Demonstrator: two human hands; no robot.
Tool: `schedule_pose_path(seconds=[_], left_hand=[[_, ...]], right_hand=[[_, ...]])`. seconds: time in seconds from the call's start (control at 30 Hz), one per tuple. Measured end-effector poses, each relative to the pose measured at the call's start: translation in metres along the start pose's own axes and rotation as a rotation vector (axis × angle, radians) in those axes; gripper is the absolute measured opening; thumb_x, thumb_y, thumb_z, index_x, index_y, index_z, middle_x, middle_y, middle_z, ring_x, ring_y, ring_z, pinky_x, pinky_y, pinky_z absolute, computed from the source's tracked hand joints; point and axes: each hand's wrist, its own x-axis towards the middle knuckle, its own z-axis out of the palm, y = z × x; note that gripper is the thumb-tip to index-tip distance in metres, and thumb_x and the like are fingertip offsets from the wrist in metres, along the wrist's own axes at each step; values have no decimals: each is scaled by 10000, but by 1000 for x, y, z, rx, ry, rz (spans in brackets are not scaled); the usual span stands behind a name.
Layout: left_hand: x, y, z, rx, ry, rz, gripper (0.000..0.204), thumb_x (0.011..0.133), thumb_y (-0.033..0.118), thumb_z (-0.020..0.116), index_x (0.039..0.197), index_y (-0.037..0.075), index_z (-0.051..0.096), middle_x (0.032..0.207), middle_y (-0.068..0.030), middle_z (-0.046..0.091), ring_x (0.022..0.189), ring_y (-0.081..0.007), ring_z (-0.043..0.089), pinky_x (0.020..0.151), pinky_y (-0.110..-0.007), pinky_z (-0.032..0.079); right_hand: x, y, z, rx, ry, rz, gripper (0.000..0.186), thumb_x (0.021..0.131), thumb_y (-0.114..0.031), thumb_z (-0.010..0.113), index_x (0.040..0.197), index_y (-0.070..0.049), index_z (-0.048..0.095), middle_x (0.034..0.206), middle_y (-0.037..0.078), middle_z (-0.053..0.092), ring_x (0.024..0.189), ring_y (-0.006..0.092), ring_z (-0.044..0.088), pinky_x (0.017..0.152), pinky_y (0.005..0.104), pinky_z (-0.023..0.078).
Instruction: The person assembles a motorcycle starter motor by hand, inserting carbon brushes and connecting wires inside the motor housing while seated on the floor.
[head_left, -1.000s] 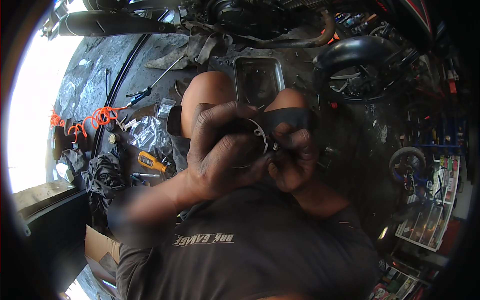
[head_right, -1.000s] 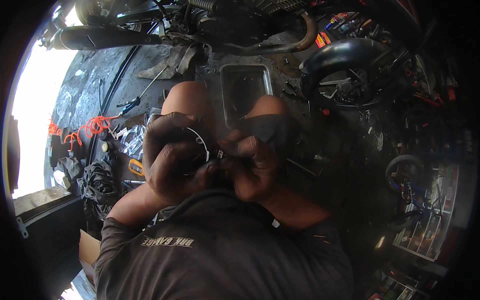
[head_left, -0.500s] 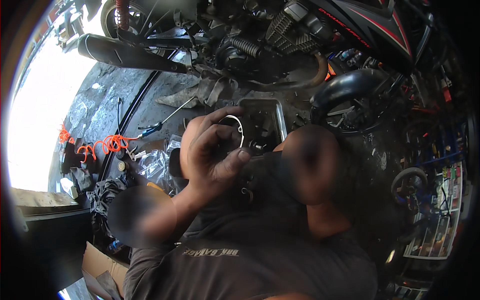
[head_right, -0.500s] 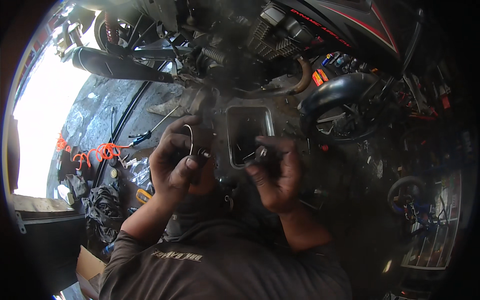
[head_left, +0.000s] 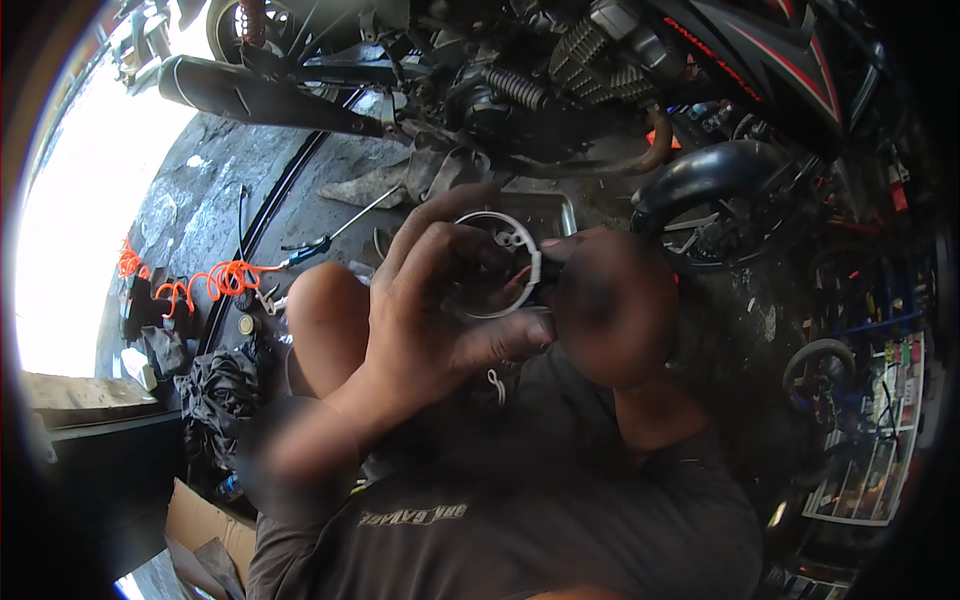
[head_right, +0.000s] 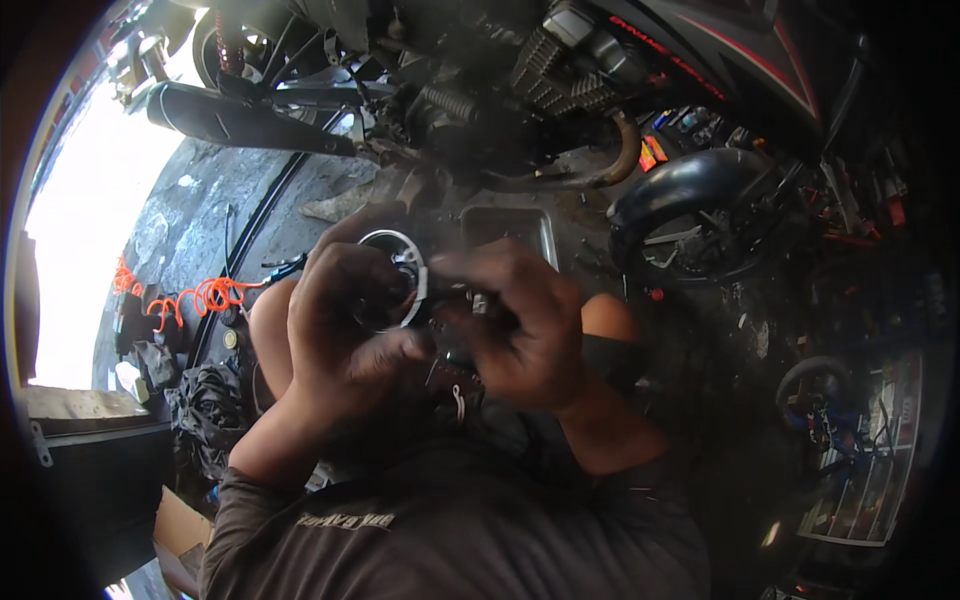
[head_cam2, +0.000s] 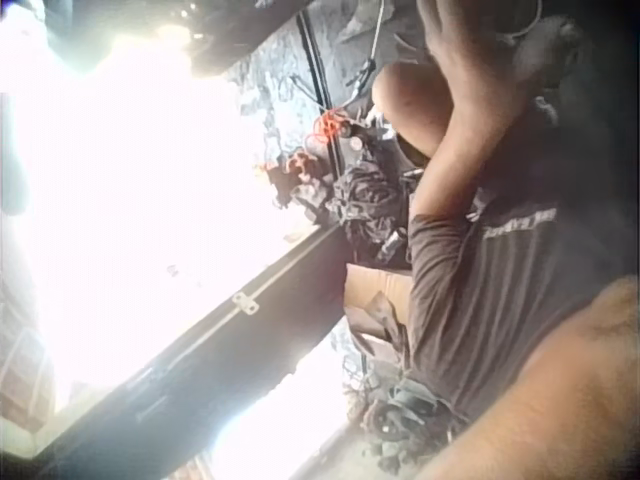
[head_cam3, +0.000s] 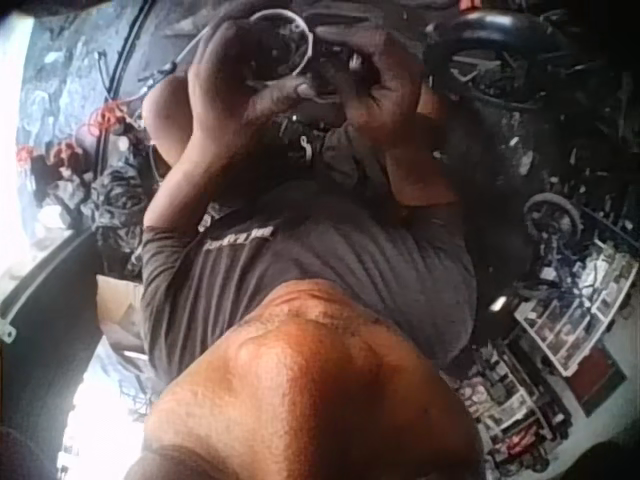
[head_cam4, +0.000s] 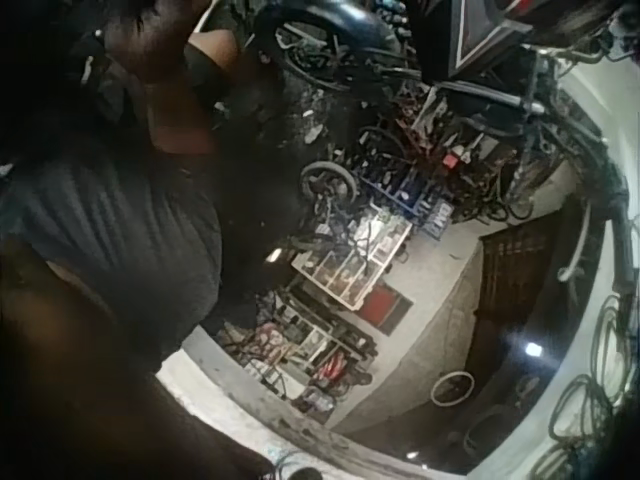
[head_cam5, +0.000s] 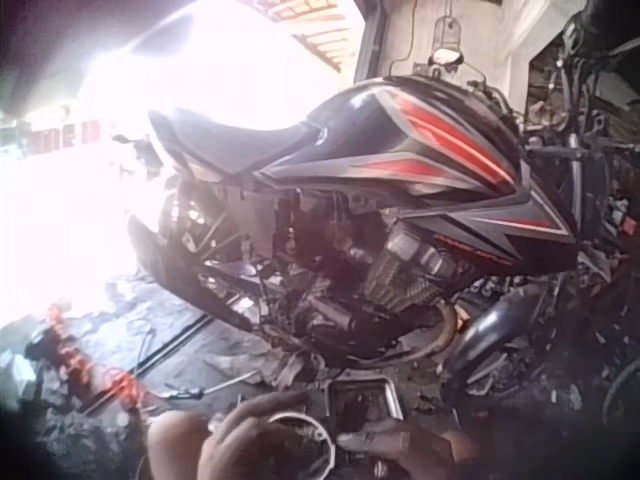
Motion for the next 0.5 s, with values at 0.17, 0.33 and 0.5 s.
schedule_pose_path(seconds=[0.17,0.33,0.5], left_hand=[[26,-6,17,-318,31,75,894,631,241,993,1324,-1,482,1437,-246,475,1217,-316,617,990,-420,559],[17,-38,31,-733,-16,-137,959,707,77,932,1477,-36,372,1479,-179,476,1361,-257,495,1121,-414,438],[-10,-58,28,-873,-137,-526,859,778,-46,835,1502,-38,374,1428,-137,535,1324,-204,522,1116,-370,433]], right_hand=[[-6,13,-8,269,186,297,270,924,-32,715,1174,-3,618,1017,67,667,862,102,613,744,243,483],[-9,28,-12,26,132,120,320,887,-51,742,1176,3,617,1031,84,646,834,129,598,742,260,491],[6,35,-17,-98,63,99,418,766,-19,769,1169,-12,656,951,84,630,785,178,604,657,288,492]])
